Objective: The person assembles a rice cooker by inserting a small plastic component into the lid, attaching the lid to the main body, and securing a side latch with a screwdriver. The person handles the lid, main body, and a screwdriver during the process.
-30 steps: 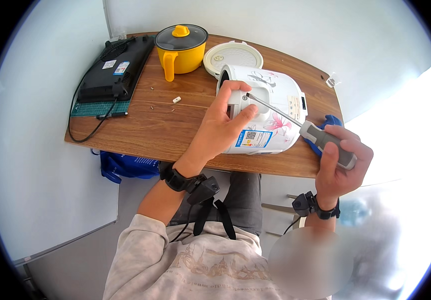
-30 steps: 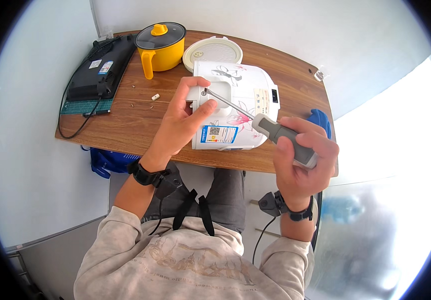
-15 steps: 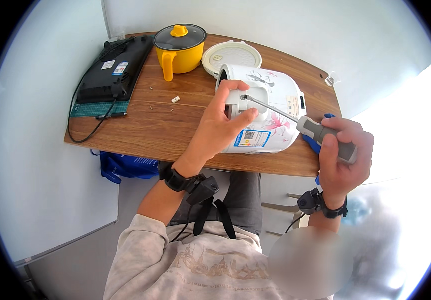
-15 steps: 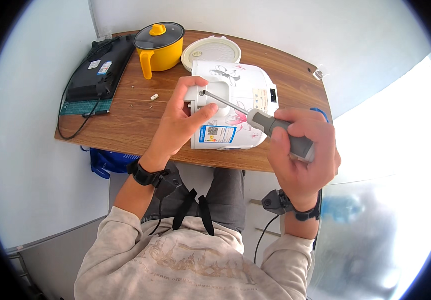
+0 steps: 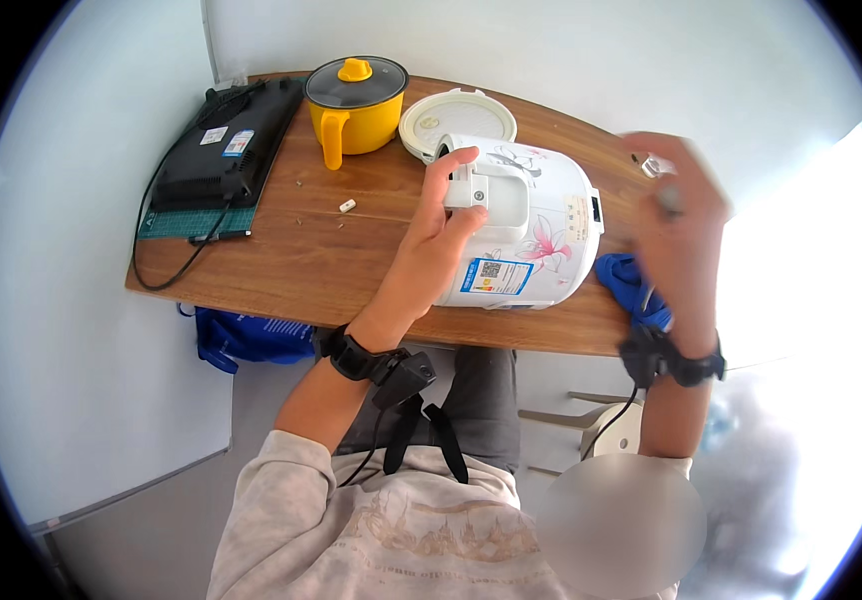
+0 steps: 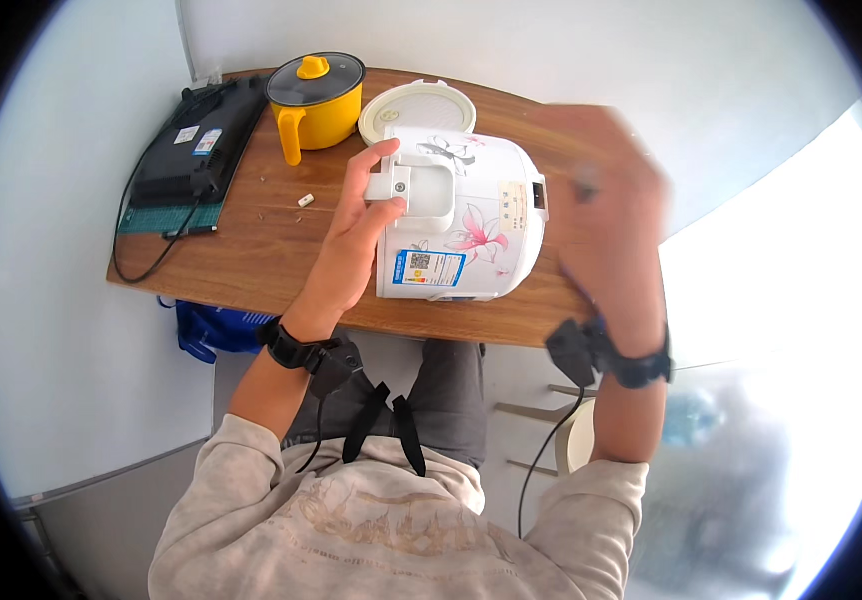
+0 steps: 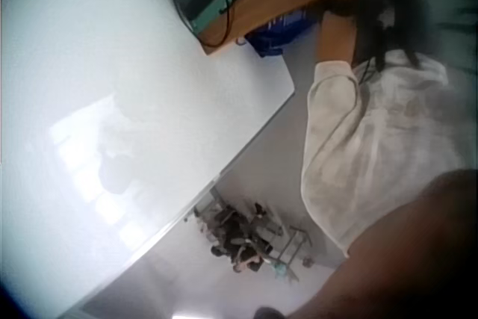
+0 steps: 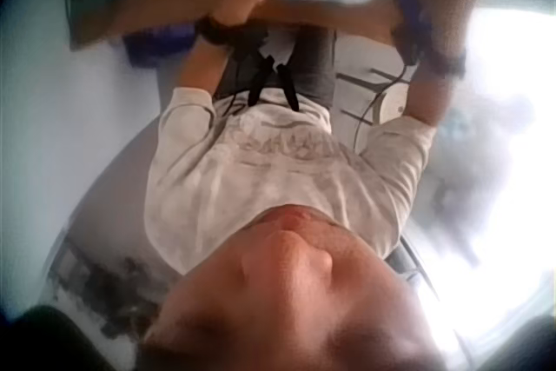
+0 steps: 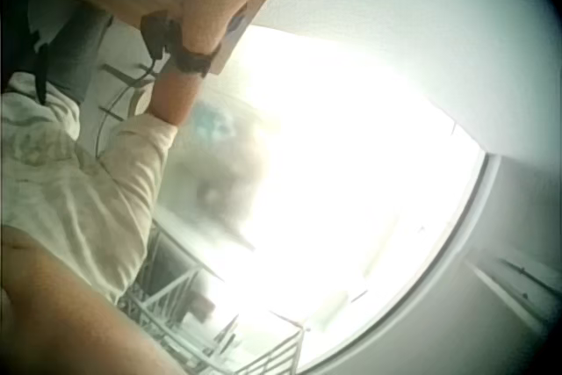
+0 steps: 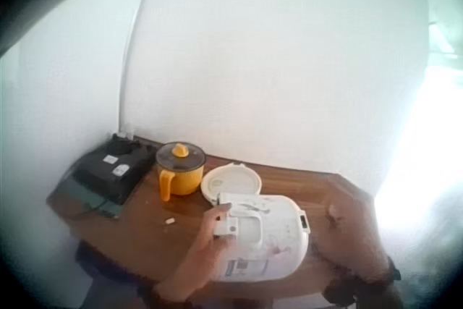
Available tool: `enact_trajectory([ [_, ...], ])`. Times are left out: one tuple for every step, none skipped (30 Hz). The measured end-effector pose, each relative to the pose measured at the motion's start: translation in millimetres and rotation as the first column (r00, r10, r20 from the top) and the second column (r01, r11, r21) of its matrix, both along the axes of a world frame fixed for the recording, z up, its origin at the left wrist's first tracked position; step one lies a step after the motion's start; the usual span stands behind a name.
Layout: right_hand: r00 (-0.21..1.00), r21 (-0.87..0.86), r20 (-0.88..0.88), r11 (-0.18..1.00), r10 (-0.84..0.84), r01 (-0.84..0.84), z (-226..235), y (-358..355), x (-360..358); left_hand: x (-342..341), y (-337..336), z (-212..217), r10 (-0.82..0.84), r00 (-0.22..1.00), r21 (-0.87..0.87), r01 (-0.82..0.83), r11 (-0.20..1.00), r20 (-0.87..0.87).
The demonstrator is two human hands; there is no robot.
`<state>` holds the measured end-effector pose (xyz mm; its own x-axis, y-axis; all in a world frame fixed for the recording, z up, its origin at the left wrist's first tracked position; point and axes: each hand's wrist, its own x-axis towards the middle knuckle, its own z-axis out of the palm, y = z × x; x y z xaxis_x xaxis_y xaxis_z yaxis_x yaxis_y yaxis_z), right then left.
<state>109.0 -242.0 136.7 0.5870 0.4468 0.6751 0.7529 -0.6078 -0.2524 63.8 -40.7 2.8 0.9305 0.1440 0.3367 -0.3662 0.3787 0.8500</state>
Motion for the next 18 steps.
enact_trajectory([
  [0.982, -0.089, 0.136, 0.989, 0.128, -0.116, -18, 10, 10, 1, 0, 0, -0.017, 1.0, -0.018, 0.017, 1.0, -0.006],
  [0.988, -0.185, -0.038, 0.97, 0.151, -0.155, -22, 22, 5, 2, 1, -1, -0.03, 0.999, -0.034, 0.029, 0.999, -0.016],
  [0.987, -0.312, -0.048, 0.936, 0.155, -0.162, -32, 28, 9, 2, 1, -1, -0.024, 0.999, -0.013, 0.024, 1.0, -0.027],
  [0.986, -0.353, -0.058, 0.92, 0.158, -0.168, -39, 32, 11, 1, 1, -1, -0.02, 0.999, 0.007, 0.02, 1.0, -0.037],
  [0.985, -0.394, -0.067, 0.903, 0.159, -0.173, -44, 36, 13, 0, 1, -1, -0.016, 0.999, 0.027, 0.017, 0.999, -0.047],
  [0.984, -0.433, -0.077, 0.884, 0.161, -0.178, -48, 38, 16, 1, 2, -2, -0.015, 0.999, 0.072, 0.018, 0.997, -0.048],
  [0.981, -0.449, -0.07, 0.872, 0.181, -0.193, -50, 41, 21, 0, 5, -3, -0.012, 0.999, 0.114, 0.017, 0.993, -0.046],
  [0.976, -0.452, -0.086, 0.866, 0.199, -0.216, -52, 42, 24, 0, 6, -4, -0.009, 0.999, 0.156, 0.016, 0.988, -0.044],
  [0.971, -0.454, -0.101, 0.859, 0.216, -0.238, -53, 42, 26, 0, 6, -5, -0.014, 0.999, 0.165, 0.023, 0.986, -0.052],
  [0.965, -0.456, -0.118, 0.85, 0.235, -0.263, -54, 42, 28, 1, 6, -6, -0.017, 0.998, 0.173, 0.027, 0.985, -0.06],
  [0.964, -0.446, -0.128, 0.854, 0.234, -0.266, -54, 44, 27, 0, 6, -6, -0.02, 0.997, 0.182, 0.033, 0.983, -0.069],
  [0.963, -0.437, -0.137, 0.859, 0.232, -0.269, -53, 46, 25, 0, 6, -5, -0.013, 0.998, 0.183, 0.026, 0.983, -0.069],
  [0.962, -0.427, -0.148, 0.863, 0.228, -0.27, -54, 47, 24, -2, 6, -3, -0.008, 0.998, 0.184, 0.021, 0.983, -0.07],
  [0.957, -0.385, -0.165, 0.877, 0.24, -0.287, -54, 47, 24, -2, 5, -2, -0.004, 0.997, 0.186, 0.017, 0.982, -0.071],
  [0.95, -0.343, -0.181, 0.89, 0.253, -0.302, -54, 47, 24, -1, 4, -3, -0.004, 0.999, 0.179, 0.013, 0.984, -0.054],
  [0.943, -0.298, -0.197, 0.9, 0.268, -0.318, -54, 48, 24, 0, 4, -6, 0.0, 0.999, 0.174, 0.007, 0.985, -0.038],
  [0.942, -0.293, -0.195, 0.9, 0.274, -0.323, -54, 48, 25, 1, 4, -7, 0.003, 1.0, 0.168, 0.0, 0.986, -0.022],
  [0.94, -0.288, -0.194, 0.9, 0.279, -0.327, -55, 48, 26, 0, 3, -7, 0.005, 1.0, 0.162, 0.0, 0.987, -0.03],
])
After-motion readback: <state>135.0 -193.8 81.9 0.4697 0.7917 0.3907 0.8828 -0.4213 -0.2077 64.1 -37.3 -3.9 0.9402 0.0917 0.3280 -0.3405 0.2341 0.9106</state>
